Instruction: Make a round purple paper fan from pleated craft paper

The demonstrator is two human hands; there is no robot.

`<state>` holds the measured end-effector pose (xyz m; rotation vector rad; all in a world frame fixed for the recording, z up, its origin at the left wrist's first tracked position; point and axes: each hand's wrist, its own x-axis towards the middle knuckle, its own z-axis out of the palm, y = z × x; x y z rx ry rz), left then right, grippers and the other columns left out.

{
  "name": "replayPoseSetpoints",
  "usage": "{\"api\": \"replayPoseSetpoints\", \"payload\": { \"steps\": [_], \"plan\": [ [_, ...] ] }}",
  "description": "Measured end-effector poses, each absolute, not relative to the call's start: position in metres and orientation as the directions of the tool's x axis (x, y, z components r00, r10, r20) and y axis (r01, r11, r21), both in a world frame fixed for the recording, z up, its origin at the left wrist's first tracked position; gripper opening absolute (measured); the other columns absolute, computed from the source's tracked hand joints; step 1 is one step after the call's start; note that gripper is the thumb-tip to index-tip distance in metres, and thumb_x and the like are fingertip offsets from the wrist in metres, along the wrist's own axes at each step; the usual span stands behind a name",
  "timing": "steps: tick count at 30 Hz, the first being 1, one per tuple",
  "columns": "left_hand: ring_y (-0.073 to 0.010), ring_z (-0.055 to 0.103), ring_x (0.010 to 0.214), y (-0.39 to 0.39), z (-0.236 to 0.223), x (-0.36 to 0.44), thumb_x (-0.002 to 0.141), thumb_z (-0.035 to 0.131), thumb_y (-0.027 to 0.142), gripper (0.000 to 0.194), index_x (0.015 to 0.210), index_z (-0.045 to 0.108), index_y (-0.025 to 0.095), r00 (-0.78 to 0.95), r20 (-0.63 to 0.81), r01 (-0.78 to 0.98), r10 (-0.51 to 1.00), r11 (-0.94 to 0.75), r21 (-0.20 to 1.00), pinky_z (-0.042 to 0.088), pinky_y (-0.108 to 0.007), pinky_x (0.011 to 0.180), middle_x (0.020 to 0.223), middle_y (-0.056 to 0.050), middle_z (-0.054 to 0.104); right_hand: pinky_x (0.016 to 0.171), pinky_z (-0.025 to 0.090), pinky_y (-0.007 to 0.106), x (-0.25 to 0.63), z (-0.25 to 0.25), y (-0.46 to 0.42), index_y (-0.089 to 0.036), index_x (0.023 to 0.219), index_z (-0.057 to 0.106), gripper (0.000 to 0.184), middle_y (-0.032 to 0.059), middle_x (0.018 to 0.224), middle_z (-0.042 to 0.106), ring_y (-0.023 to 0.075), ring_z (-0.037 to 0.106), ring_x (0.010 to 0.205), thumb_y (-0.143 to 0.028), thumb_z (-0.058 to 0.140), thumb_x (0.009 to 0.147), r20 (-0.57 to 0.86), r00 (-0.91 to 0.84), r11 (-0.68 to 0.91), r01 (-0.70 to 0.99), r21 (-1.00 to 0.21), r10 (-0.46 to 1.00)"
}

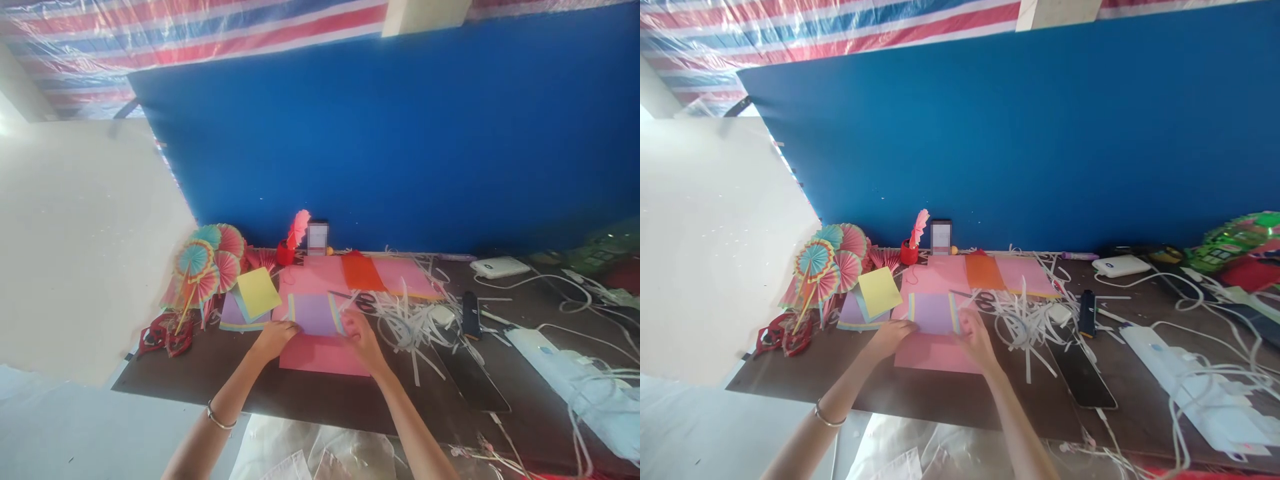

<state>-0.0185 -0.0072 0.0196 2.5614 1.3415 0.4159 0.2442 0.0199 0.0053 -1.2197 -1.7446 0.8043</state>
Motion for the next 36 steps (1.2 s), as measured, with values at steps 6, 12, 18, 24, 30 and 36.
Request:
{"api": "replayPoseSetpoints", "payload": {
  "steps": [6,12,18,24,30,36],
  "plan": [
    [-0.0190,0.060,0.087,-0.010,0.023,-0.018,0.080,0.036,0.005,0.042,0.118,0.049,0.020,0.460,0.111,0.800,0.881,-0.465,0.380,0.046,-0.029,0.073,0.111,-0.009,0.058,0.085,0.045,0.038,0.253,0.004,0.023,-0.025,0.082,0.068,0.017,0.0052,0.094,0.065,0.0213,0.059,0.091,-0.023,0.050,0.081,0.267,-0.492,0.530,0.539,-0.654,0.829],
    [-0.0192,0.058,0.098,-0.007,0.022,-0.024,0.076,0.041,0.004,0.030,0.091,0.062,0.020,0.494,0.128,0.711,0.860,-0.484,0.510,0.045,-0.031,0.084,0.112,-0.006,0.059,0.081,0.046,0.037,0.251,0.004,0.024,-0.026,0.083,0.069,0.018,0.0048,0.090,0.067,0.0218,0.060,0.086,-0.026,0.051,0.083,0.280,-0.506,0.562,0.581,-0.588,0.816],
    [-0.0186,0.052,0.112,-0.008,0.014,-0.026,0.081,0.042,0.009,0.027,0.087,0.065,0.020,0.514,0.202,0.600,0.834,-0.518,0.610,0.041,-0.033,0.094,0.110,-0.006,0.063,0.085,0.046,0.037,0.256,-0.007,0.021,-0.025,0.078,0.068,0.013,0.0041,0.096,0.067,0.0222,0.060,0.092,-0.030,0.057,0.080,0.310,-0.430,0.515,0.528,-0.675,0.848],
    [-0.0191,0.055,0.111,-0.009,0.008,-0.026,0.079,0.048,0.011,0.020,0.082,0.065,0.020,0.441,0.212,0.557,0.872,-0.451,0.698,0.042,-0.035,0.096,0.108,-0.006,0.065,0.086,0.046,0.038,0.256,-0.010,0.020,-0.025,0.075,0.068,0.013,0.0039,0.096,0.066,0.0219,0.060,0.092,-0.030,0.057,0.080,0.285,-0.398,0.472,0.526,-0.708,0.872],
    [-0.0199,0.055,0.108,-0.012,0.013,-0.025,0.079,0.050,0.013,0.015,0.078,0.064,0.019,0.429,0.224,0.556,0.875,-0.451,0.698,0.043,-0.034,0.093,0.109,-0.007,0.063,0.084,0.047,0.036,0.255,-0.009,0.020,-0.024,0.073,0.066,0.011,0.0040,0.096,0.066,0.0214,0.060,0.092,-0.026,0.057,0.079,0.272,-0.382,0.448,0.513,-0.732,0.883],
    [-0.0189,0.055,0.100,-0.010,0.010,-0.025,0.079,0.051,0.013,0.013,0.077,0.062,0.019,0.370,0.297,0.548,0.880,-0.465,0.695,0.045,-0.035,0.090,0.095,-0.007,0.061,0.081,0.049,0.034,0.255,-0.009,0.020,-0.023,0.073,0.063,0.014,0.0055,0.097,0.063,0.0206,0.058,0.093,-0.028,0.054,0.082,0.245,-0.396,0.431,0.497,-0.754,0.885]
  ]
}}
